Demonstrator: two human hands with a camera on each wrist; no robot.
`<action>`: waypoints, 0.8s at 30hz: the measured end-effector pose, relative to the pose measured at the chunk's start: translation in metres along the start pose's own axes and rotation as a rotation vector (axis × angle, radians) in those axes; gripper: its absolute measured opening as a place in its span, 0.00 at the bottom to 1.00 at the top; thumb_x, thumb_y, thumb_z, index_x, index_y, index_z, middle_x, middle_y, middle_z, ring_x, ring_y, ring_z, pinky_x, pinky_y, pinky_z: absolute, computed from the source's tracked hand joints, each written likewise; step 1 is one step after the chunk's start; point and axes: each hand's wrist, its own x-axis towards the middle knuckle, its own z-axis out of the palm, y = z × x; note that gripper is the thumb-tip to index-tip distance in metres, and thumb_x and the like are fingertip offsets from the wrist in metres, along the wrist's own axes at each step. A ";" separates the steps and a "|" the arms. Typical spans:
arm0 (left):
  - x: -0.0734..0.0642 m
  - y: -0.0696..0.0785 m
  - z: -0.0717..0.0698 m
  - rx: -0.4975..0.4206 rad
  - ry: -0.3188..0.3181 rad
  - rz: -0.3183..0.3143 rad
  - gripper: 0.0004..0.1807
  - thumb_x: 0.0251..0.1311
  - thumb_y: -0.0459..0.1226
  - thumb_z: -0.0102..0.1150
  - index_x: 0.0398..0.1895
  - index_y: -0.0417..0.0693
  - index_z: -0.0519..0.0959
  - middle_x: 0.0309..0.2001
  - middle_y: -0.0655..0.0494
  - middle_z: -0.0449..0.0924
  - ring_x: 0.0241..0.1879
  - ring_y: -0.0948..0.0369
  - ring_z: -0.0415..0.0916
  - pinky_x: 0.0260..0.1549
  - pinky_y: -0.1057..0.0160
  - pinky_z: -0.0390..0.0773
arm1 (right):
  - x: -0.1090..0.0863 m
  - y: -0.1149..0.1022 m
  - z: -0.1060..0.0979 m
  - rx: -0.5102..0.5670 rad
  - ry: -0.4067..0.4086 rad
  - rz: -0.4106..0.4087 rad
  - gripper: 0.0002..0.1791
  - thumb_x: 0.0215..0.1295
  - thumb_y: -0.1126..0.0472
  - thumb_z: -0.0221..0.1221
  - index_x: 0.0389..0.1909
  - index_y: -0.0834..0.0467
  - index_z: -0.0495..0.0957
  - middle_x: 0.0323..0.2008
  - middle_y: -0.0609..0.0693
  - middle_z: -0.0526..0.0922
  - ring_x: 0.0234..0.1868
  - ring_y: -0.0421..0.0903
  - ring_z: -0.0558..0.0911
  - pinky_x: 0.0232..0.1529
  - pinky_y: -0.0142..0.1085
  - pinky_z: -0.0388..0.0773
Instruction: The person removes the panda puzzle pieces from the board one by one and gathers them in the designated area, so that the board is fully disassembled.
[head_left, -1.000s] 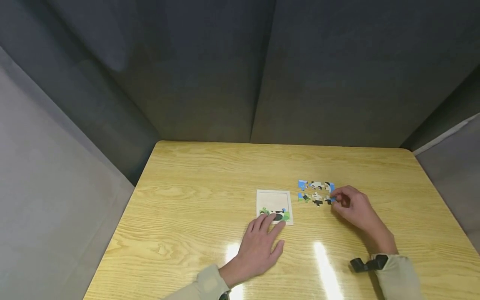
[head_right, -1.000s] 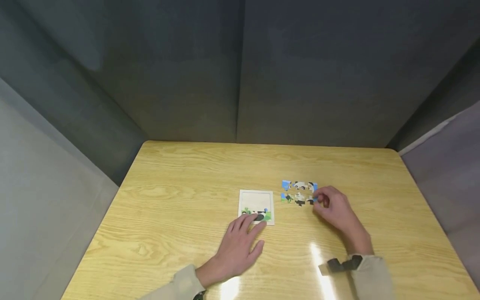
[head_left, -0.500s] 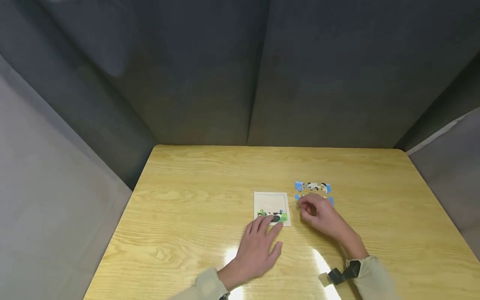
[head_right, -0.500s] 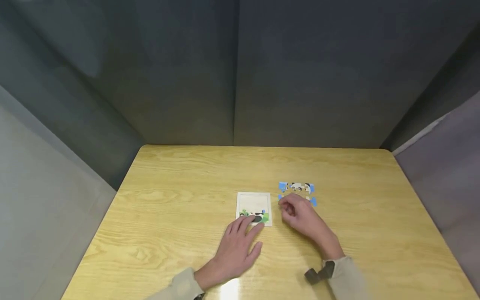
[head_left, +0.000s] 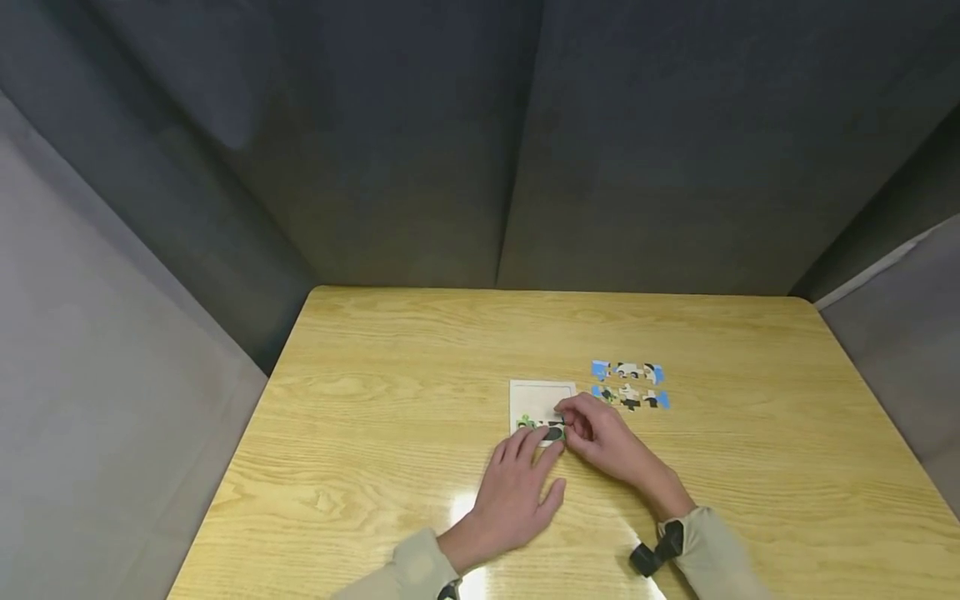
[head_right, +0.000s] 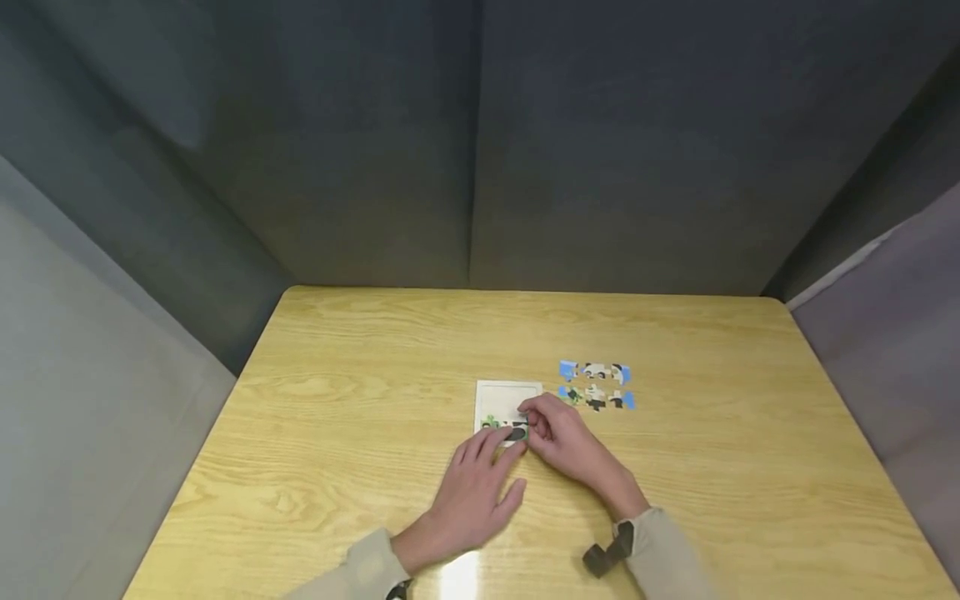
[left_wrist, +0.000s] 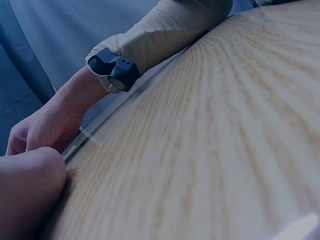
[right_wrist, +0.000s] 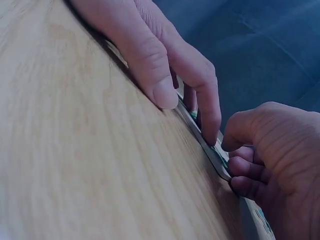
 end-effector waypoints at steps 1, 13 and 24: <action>0.000 0.000 0.000 -0.006 0.005 -0.003 0.29 0.80 0.56 0.35 0.77 0.60 0.66 0.78 0.54 0.58 0.78 0.52 0.53 0.72 0.49 0.62 | 0.000 0.001 0.001 -0.004 -0.002 -0.004 0.19 0.58 0.76 0.65 0.51 0.63 0.81 0.34 0.47 0.78 0.29 0.39 0.74 0.27 0.29 0.73; 0.009 -0.006 0.000 -0.187 0.036 -0.129 0.36 0.75 0.54 0.47 0.79 0.49 0.59 0.78 0.46 0.54 0.76 0.51 0.54 0.71 0.48 0.65 | 0.000 -0.002 0.004 -0.102 -0.103 0.032 0.14 0.70 0.61 0.67 0.55 0.57 0.83 0.36 0.47 0.75 0.34 0.39 0.70 0.35 0.32 0.71; 0.027 -0.062 -0.008 -0.190 0.000 -0.167 0.49 0.68 0.60 0.51 0.85 0.47 0.50 0.85 0.52 0.45 0.83 0.50 0.42 0.77 0.45 0.55 | 0.003 -0.005 0.002 -0.122 -0.132 0.018 0.14 0.70 0.64 0.66 0.56 0.59 0.84 0.42 0.48 0.78 0.37 0.39 0.74 0.39 0.34 0.74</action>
